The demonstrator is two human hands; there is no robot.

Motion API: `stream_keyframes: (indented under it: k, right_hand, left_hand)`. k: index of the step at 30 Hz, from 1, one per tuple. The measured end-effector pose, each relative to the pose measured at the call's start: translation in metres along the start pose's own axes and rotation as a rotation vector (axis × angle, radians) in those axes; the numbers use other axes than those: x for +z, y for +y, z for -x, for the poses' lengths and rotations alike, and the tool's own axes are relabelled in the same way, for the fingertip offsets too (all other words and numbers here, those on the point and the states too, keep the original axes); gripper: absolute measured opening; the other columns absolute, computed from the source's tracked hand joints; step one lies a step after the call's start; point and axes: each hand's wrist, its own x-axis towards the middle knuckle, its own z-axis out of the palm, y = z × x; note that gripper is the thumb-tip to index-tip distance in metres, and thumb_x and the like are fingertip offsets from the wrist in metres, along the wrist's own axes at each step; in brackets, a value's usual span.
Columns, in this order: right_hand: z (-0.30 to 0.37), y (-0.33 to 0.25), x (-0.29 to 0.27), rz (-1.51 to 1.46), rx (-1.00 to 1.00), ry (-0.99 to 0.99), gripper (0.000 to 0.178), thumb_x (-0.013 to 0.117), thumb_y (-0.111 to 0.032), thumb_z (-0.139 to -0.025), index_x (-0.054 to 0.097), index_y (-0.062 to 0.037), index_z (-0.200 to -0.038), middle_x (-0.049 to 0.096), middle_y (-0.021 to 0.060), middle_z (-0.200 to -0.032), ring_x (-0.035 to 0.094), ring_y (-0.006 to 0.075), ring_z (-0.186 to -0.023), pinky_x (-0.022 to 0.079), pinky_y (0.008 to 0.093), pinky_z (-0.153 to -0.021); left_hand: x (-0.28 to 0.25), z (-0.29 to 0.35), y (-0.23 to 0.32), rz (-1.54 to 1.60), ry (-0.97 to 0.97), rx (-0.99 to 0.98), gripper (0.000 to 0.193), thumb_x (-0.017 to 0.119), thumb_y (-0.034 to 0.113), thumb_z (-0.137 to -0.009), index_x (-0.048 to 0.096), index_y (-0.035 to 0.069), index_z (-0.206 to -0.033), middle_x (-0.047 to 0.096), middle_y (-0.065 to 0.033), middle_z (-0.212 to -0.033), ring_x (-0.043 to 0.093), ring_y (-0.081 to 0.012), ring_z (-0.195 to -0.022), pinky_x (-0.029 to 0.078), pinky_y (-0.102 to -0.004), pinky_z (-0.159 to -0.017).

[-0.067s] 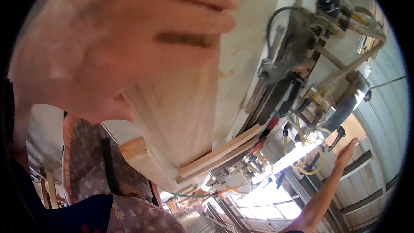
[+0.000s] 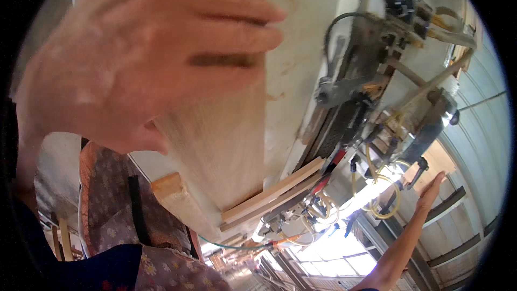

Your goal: The person feeds wooden planks into a woodworking machine, likely a planer or jointer, to smooth the surfaces. They handle the planks one by one, guiding them through the machine and stacking the processed pieces on the output side. The person also briefly handles a small stack of pre-cut wooden components.

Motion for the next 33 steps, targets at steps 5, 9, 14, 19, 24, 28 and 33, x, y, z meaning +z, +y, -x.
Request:
stream_keyframes:
  k: [5,9,14,19,24,28,33]
  right_hand:
    - [0.019,-0.003,0.011,0.229,0.179,0.072,0.068,0.046,-0.047,-0.092,0.034,0.0046,-0.136,0.037,0.0102,-0.142,0.034,0.0194,-0.131,0.023,0.0289,-0.107]
    - [0.028,0.003,0.026,0.596,-0.159,0.321,0.056,0.052,-0.038,-0.091,0.045,0.0038,-0.128,0.051,0.0142,-0.127,0.046,0.0202,-0.119,0.033,0.0309,-0.101]
    - [0.195,-0.092,0.075,0.166,-0.185,0.073,0.029,0.057,-0.019,-0.087,0.062,-0.0031,-0.111,0.057,0.0152,-0.119,0.054,0.0209,-0.111,0.042,0.0324,-0.092]
    - [0.362,-0.097,0.219,-0.019,-0.195,-0.532,0.043,0.057,-0.018,-0.083,0.051,-0.005,-0.124,0.037,0.0167,-0.14,0.026,0.0356,-0.133,0.016,0.0499,-0.11]
    - [0.411,-0.063,0.256,0.137,0.028,-0.341,0.042,0.051,-0.02,-0.086,0.047,-0.0033,-0.125,0.04,0.0204,-0.136,0.031,0.0374,-0.129,0.018,0.0517,-0.108]
    - [0.417,-0.042,0.255,-0.09,0.164,-0.279,0.039,0.049,-0.018,-0.088,0.047,-0.0038,-0.124,0.043,0.0174,-0.133,0.035,0.0351,-0.127,0.02,0.05,-0.108]
    - [0.424,-0.04,0.235,-0.219,0.201,-0.17,0.036,0.05,-0.013,-0.087,0.048,-0.0053,-0.122,0.048,0.0141,-0.129,0.041,0.0336,-0.122,0.022,0.0482,-0.107]
  left_hand:
    - [0.003,-0.033,-0.009,-0.01,-0.217,0.105,0.091,0.081,0.042,-0.045,0.049,0.011,-0.124,0.046,-0.0111,-0.132,0.039,-0.0248,-0.127,0.024,-0.0414,-0.111]
    - [0.011,-0.052,0.002,-0.046,-0.426,0.079,0.101,0.078,0.05,-0.048,0.04,0.012,-0.134,0.034,-0.0111,-0.141,0.027,-0.0257,-0.133,0.016,-0.0419,-0.113]
    - [0.004,-0.059,0.018,-0.067,-0.469,0.049,0.098,0.075,0.052,-0.053,0.039,0.01,-0.134,0.034,-0.0111,-0.141,0.025,-0.0263,-0.134,0.014,-0.0426,-0.113]
    - [0.001,-0.067,0.019,-0.094,-0.547,0.059,0.1,0.073,0.056,-0.054,0.038,0.007,-0.134,0.036,-0.013,-0.136,0.026,-0.0287,-0.131,0.015,-0.0446,-0.111]
    - [0.0,-0.076,0.021,-0.124,-0.608,0.163,0.095,0.073,0.054,-0.054,0.041,0.003,-0.127,0.043,-0.0161,-0.123,0.036,-0.0344,-0.119,0.026,-0.0479,-0.104]
    - [-0.009,-0.066,0.025,-0.25,-0.625,0.127,0.092,0.077,0.05,-0.05,0.044,0.001,-0.121,0.046,-0.0173,-0.116,0.042,-0.0348,-0.11,0.034,-0.0475,-0.097]
    - [-0.052,-0.073,0.055,-0.33,-0.803,0.003,0.088,0.078,0.047,-0.05,0.045,-0.001,-0.117,0.049,-0.0171,-0.114,0.044,-0.0319,-0.108,0.037,-0.0417,-0.094]
